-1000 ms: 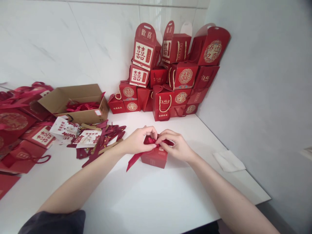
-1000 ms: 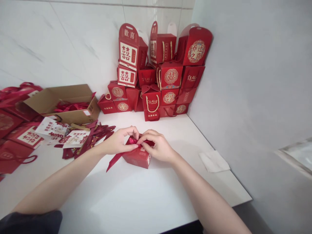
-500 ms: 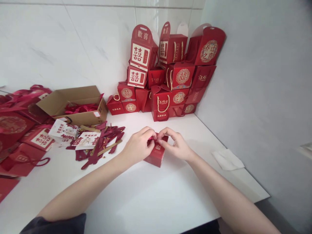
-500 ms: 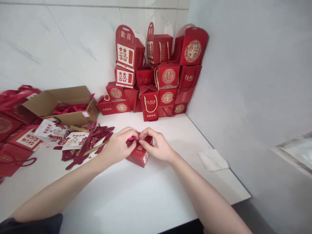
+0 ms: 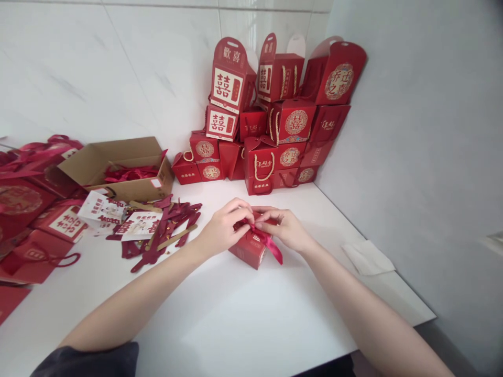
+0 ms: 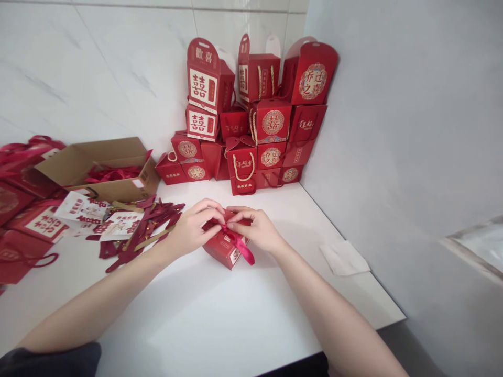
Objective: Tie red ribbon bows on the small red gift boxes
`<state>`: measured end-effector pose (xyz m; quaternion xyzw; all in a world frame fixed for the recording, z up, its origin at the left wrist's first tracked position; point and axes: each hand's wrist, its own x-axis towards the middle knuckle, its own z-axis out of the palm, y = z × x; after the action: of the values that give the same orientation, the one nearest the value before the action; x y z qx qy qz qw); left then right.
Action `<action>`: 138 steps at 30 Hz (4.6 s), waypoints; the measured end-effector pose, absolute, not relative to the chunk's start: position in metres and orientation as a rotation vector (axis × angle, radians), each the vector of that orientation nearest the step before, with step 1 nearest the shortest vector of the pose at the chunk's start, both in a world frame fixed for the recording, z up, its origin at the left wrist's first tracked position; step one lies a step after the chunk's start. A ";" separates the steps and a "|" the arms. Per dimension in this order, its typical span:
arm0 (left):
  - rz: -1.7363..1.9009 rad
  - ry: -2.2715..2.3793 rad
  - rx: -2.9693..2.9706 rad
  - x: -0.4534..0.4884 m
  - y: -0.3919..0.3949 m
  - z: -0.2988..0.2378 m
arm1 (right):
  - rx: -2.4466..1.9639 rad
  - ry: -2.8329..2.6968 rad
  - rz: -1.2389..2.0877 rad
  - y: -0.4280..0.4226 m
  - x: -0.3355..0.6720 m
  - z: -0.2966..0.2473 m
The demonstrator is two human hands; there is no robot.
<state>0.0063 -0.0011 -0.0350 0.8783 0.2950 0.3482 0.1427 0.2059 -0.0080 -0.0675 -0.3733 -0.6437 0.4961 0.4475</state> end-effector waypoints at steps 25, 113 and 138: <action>0.849 0.797 2.801 0.001 0.001 -0.030 | -0.949 -1.735 0.969 -0.014 0.204 -0.061; 0.315 0.990 2.639 -0.019 0.008 0.014 | -0.925 -1.960 1.054 -0.009 0.236 -0.047; 0.441 0.758 3.005 -0.026 0.017 -0.003 | -0.889 -1.872 1.141 -0.004 0.231 -0.056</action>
<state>-0.0263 0.0172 -0.0034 0.9600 0.2421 0.1408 0.0057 0.2307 -0.0037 -0.0560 -0.3478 -0.7326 0.4466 0.3781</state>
